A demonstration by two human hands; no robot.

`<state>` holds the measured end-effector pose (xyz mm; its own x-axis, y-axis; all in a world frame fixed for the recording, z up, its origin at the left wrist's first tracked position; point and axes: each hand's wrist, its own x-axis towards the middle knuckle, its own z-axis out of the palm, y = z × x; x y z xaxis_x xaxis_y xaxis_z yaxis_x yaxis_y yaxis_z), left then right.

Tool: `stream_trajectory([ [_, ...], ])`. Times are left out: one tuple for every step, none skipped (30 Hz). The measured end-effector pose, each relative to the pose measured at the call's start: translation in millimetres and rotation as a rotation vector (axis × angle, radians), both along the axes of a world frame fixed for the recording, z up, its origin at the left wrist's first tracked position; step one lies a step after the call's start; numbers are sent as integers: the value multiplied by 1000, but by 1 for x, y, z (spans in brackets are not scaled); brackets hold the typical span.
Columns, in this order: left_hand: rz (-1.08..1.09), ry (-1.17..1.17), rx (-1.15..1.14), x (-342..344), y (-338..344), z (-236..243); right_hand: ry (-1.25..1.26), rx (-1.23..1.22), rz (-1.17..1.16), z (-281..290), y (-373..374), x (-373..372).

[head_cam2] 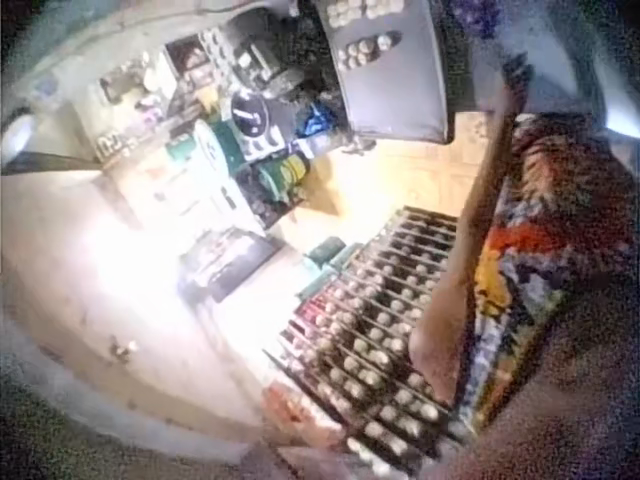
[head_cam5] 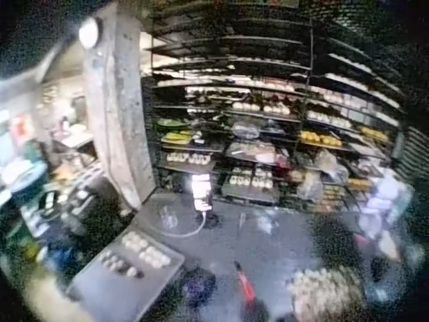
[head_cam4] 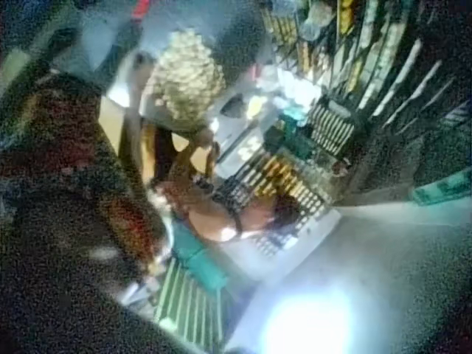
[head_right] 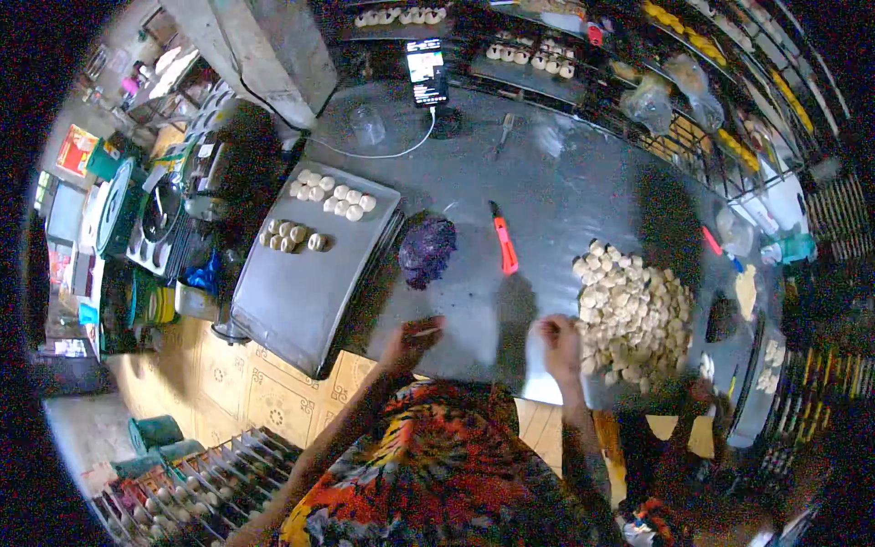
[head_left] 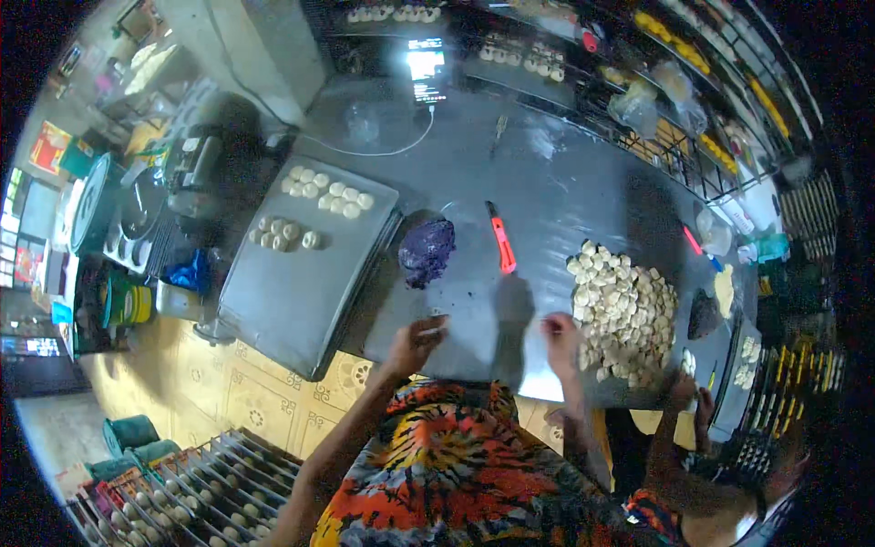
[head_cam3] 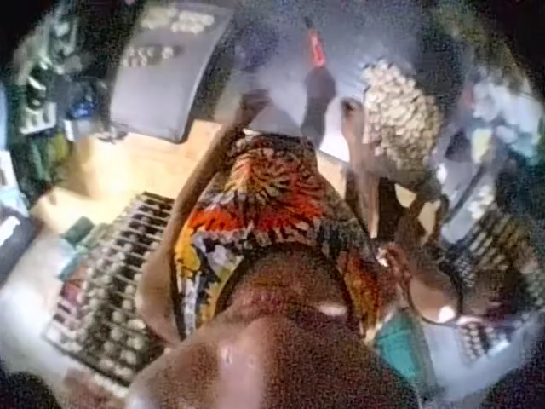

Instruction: Preparing and shaping small dough pieces into balls on a metal tray.

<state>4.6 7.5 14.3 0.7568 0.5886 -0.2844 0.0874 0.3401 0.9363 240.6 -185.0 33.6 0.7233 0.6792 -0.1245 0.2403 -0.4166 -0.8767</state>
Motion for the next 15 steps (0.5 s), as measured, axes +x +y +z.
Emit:
stream_trajectory([
  [-105,79,54,7,8,1,190,94,21,3,9,-5],
  [-120,79,54,6,18,-2,257,143,137,3,37,-25],
  [-173,85,-10,2,30,-6,321,187,257,5,66,-45],
  [-229,88,-77,0,42,-11,316,181,240,3,87,-57],
  [-282,92,-145,-4,53,-15,422,109,257,1,108,-67],
  [-331,96,-211,-8,65,-19,529,37,277,-6,127,-68],
  [-207,84,-226,-18,76,-14,224,99,225,-14,146,-62],
  [-92,72,-243,-28,86,-4,-84,153,165,-25,163,-49],
  [-103,70,-253,-37,93,3,-9,63,35,-31,181,-32],
  [-85,72,-247,-44,101,11,-235,84,31,-36,195,-16],
  [-55,81,-234,-55,111,18,-453,114,40,-33,214,-9],
  [-36,82,-222,-60,121,24,-456,107,32,-34,222,-1],
  [-18,83,-211,-64,130,30,-514,85,106,-33,227,8],
  [10,91,-199,-73,134,35,-563,67,189,-34,230,12],
  [37,98,-186,-80,138,38,-612,48,271,-35,231,14],
])
